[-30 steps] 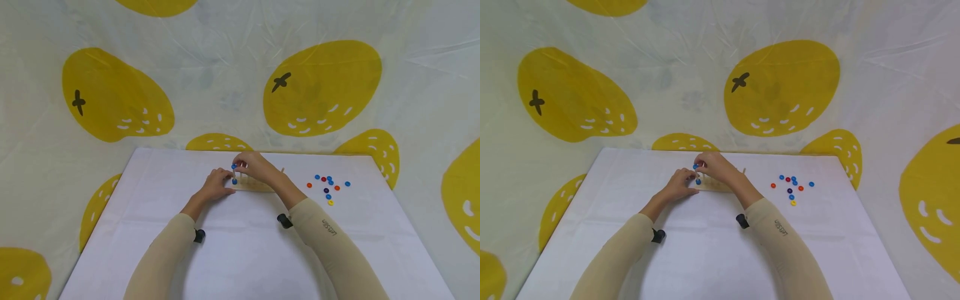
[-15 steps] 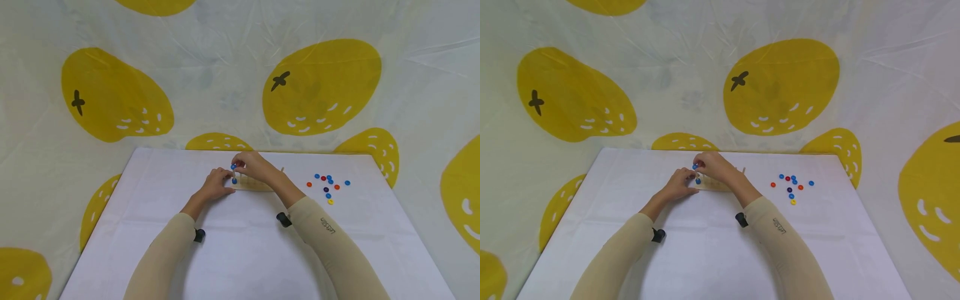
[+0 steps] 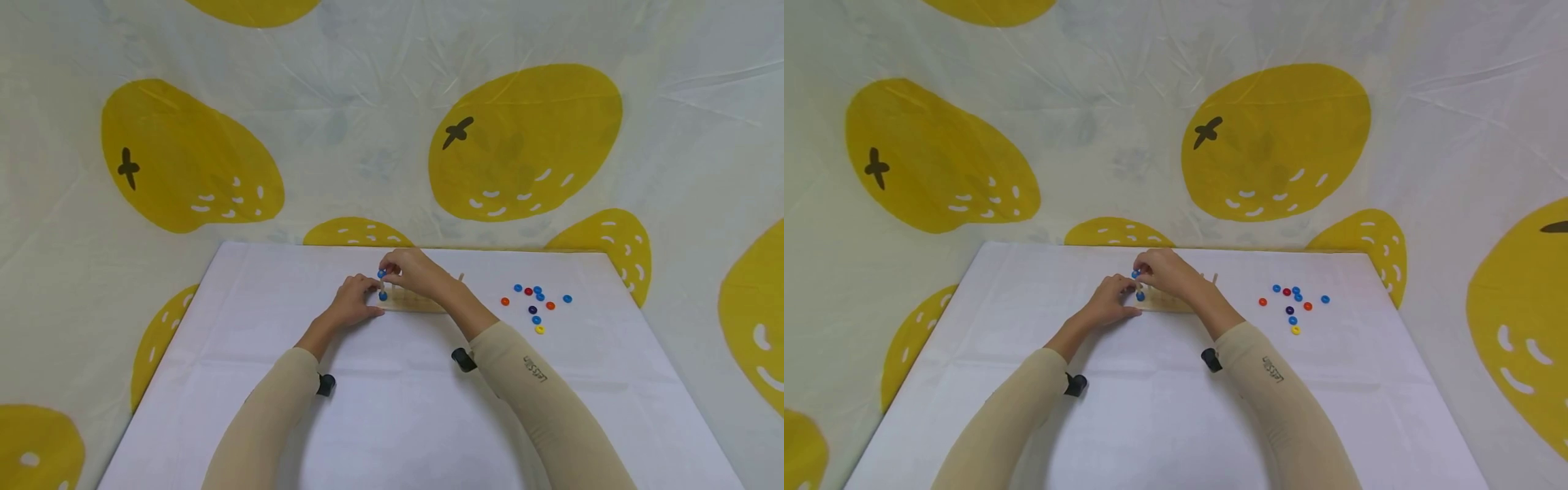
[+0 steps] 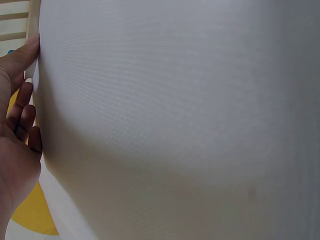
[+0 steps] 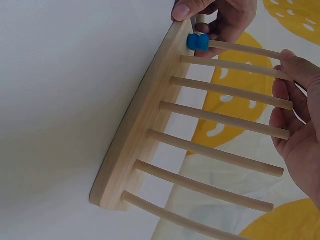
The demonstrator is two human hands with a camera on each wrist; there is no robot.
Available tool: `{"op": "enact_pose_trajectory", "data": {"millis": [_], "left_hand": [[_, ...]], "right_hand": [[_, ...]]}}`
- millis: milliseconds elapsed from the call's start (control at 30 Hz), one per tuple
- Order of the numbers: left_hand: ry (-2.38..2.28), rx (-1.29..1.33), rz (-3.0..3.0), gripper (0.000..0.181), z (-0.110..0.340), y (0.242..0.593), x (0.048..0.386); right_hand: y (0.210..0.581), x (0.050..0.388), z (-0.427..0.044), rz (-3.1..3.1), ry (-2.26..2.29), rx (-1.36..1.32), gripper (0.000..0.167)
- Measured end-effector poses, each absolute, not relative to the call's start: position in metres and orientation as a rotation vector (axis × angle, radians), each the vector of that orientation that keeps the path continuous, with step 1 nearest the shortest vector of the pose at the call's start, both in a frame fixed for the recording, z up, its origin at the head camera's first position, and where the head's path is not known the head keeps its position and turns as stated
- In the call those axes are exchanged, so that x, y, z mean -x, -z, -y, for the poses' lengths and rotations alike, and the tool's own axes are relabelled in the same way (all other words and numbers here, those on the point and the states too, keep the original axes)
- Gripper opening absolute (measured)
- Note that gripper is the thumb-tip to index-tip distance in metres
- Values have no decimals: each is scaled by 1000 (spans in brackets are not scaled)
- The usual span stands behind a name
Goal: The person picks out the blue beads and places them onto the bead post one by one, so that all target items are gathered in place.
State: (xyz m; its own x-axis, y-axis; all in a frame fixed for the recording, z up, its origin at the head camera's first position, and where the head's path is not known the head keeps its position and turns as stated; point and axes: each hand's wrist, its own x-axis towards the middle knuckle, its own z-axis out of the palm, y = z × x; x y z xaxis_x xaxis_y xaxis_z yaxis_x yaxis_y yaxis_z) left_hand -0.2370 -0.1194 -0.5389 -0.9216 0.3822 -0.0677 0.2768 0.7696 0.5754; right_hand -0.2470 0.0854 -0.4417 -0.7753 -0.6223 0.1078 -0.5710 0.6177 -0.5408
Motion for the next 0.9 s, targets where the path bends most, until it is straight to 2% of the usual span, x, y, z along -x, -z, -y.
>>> {"op": "enact_pose_trajectory", "data": {"millis": [567,900], "left_hand": [[-830,-509,-2800,58,118,543,238],[-835,-513,-2818,57,117,542,236]], "right_hand": [[442,245,-90,-2769,854,1010,16],[436,238,-101,-2784,904,1027,23]]}}
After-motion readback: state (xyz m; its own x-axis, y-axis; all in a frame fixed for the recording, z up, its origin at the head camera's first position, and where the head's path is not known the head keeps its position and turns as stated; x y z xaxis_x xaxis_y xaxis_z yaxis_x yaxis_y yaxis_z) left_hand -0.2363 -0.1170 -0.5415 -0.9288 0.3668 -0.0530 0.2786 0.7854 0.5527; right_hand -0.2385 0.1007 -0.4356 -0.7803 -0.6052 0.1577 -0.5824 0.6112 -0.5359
